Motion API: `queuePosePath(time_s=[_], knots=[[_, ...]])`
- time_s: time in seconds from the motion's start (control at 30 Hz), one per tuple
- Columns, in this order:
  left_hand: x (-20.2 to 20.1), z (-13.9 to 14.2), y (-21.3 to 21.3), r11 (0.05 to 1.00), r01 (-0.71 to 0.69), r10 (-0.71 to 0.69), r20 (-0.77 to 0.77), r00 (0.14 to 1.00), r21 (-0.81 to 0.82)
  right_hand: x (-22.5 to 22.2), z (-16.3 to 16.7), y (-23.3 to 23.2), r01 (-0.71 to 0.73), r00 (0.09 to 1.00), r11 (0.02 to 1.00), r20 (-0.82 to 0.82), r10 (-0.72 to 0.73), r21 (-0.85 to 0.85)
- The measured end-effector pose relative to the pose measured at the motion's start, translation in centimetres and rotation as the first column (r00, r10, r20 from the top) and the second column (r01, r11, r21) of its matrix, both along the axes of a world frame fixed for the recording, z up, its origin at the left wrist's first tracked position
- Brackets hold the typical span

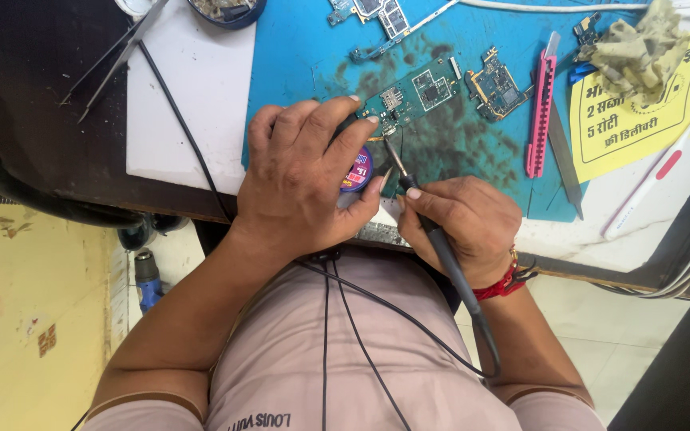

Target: The person uses a soldering iron and solder wire to reflow or attach components on a small green circuit board. They hold the board with one hand while applying heat and solder with the other, working on specific connection points.

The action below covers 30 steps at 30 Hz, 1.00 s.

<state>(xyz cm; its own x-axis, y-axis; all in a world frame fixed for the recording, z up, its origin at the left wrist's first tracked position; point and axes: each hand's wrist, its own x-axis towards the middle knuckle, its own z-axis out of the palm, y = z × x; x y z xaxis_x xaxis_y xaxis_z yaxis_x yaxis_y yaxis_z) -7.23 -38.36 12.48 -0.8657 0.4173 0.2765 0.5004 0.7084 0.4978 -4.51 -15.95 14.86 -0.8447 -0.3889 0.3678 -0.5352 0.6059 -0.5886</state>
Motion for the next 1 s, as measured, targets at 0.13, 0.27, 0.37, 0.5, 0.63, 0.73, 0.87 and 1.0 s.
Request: queuePosePath(time_s=[0.13, 0.27, 0.37, 0.5, 0.63, 0.73, 0.87, 1.0], knots=[[0.04, -0.02, 0.04, 1.000, 0.002, -0.002, -0.005, 1.000, -0.004, -0.07, 0.00, -0.02, 0.002, 1.000, 1.000, -0.006, -0.002, -0.009], [0.07, 0.00, 0.08, 1.000, -0.002, 0.002, -0.004, 1.000, -0.005, 0.01, -0.04, -0.08, 0.005, 1.000, 1.000, -0.011, -0.005, -0.006], [0.08, 0.03, 0.06, 1.000, 0.002, -0.002, 0.001, 1.000, -0.008, 0.23, -0.06, -0.23, 0.064, 0.998, 0.998, -0.013, -0.064, 0.010], [0.13, 0.05, 0.04, 1.000, 0.001, -0.001, -0.001, 1.000, -0.008, 0.21, -0.18, -0.24, 0.069, 0.997, 0.998, -0.023, -0.069, 0.014], [0.22, 0.01, 0.10, 1.000, 0.003, -0.003, -0.001, 1.000, -0.005, 0.43, 0.01, -0.17, 0.066, 0.998, 0.998, -0.017, -0.065, 0.011], [0.20, -0.05, 0.05, 1.000, 0.001, -0.001, -0.004, 1.000, -0.004, 0.33, -0.01, -0.27, 0.066, 0.998, 0.998, -0.016, -0.066, 0.016], [0.15, -0.10, -0.03, 1.000, -0.002, 0.002, -0.002, 1.000, -0.004, 0.12, -0.11, -0.43, 0.066, 0.998, 0.998, -0.020, -0.065, 0.013], [0.16, -0.12, 0.05, 1.000, -0.001, 0.001, -0.006, 1.000, -0.012, 0.15, 0.05, -0.31, 0.063, 0.998, 0.998, -0.015, -0.063, 0.019]])
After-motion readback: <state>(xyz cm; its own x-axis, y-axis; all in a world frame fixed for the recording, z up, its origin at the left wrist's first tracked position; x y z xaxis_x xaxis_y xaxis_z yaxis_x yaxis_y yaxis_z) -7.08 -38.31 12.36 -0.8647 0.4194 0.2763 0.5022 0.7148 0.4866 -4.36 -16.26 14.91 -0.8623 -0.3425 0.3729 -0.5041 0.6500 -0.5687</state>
